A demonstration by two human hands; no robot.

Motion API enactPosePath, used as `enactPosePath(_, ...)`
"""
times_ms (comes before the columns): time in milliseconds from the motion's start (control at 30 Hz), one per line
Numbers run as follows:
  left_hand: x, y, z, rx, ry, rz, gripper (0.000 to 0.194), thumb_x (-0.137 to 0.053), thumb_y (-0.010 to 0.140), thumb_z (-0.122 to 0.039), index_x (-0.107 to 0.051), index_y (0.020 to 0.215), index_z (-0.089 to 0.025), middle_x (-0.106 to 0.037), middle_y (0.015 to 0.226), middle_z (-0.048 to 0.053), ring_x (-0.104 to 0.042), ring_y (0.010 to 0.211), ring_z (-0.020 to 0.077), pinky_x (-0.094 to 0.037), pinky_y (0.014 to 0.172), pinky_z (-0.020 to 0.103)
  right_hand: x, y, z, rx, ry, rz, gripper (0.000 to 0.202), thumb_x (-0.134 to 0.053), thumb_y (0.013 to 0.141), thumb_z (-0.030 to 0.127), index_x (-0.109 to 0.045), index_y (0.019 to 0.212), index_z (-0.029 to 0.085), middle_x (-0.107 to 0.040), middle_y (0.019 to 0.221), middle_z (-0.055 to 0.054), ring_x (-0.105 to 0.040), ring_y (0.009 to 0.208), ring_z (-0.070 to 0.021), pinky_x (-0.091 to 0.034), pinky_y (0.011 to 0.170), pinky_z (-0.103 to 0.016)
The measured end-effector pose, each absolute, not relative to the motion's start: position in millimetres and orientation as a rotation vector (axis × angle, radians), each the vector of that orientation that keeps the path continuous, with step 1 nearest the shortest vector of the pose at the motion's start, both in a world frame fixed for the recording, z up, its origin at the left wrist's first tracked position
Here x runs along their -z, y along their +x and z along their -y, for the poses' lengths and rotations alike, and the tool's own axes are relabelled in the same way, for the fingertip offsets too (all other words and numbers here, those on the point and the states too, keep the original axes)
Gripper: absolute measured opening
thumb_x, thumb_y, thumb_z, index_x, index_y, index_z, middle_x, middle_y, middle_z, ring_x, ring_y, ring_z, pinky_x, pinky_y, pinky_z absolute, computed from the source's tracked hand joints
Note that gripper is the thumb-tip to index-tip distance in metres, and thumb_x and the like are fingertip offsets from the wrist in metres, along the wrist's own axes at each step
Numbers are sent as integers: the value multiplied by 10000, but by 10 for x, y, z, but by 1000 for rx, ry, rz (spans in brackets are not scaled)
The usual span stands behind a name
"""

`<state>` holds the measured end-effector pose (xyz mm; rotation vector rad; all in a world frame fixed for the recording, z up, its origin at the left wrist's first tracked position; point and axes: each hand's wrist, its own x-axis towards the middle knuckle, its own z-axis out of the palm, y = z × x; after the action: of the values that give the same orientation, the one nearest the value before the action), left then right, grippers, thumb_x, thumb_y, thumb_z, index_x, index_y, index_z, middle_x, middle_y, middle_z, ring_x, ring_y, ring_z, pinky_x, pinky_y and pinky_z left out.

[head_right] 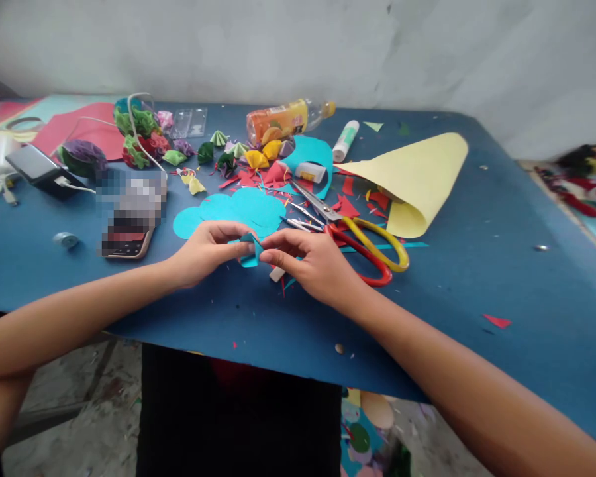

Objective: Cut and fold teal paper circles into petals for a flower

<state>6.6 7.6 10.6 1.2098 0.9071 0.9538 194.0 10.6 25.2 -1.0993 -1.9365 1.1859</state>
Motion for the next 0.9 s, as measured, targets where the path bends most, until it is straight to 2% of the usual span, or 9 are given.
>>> enactPosePath(433, -76, 70, -75, -931, 1273, -912, 193, -735, 609, -267, -665, 709, -117, -613, 658, -15, -505, 570, 63, -437, 548, 189, -258, 1947, -86, -1055, -1104, 2057, 221, -631, 784, 378, -683, 755, 165, -683, 650, -14, -629, 596, -148, -484, 593, -273)
enactPosePath(733, -62, 49, -57, -897, 1480, -932, 168, -634, 739, -294, -639, 763, -128, -593, 672, -14, -506, 574, 67, -419, 535, 185, -250, 1957, -66, -906, -1066, 2162, 242, -615, 816, 387, -688, 757, 165, -689, 646, -18, -625, 582, -149, -477, 585, -274)
enactPosePath(833, -101, 34, -34, -896, 1588, -934, 248, -555, 825, -370, -645, 816, -139, -626, 747, 6, -536, 629, 78, -436, 567, 183, -238, 1959, -68, -847, -1048, 2200, 170, -619, 821, 322, -681, 765, 174, -689, 662, -9, -627, 594, -143, -472, 593, -260)
enactPosePath(900, -121, 22, -21, -902, 1661, -948, 260, -589, 810, -389, -652, 898, -153, -652, 838, 18, -564, 709, 95, -446, 595, 180, -228, 1964, -65, -798, -1025, 2232, 140, -612, 828, 286, -675, 767, 176, -682, 657, -1, -619, 586, -134, -462, 586, -249)
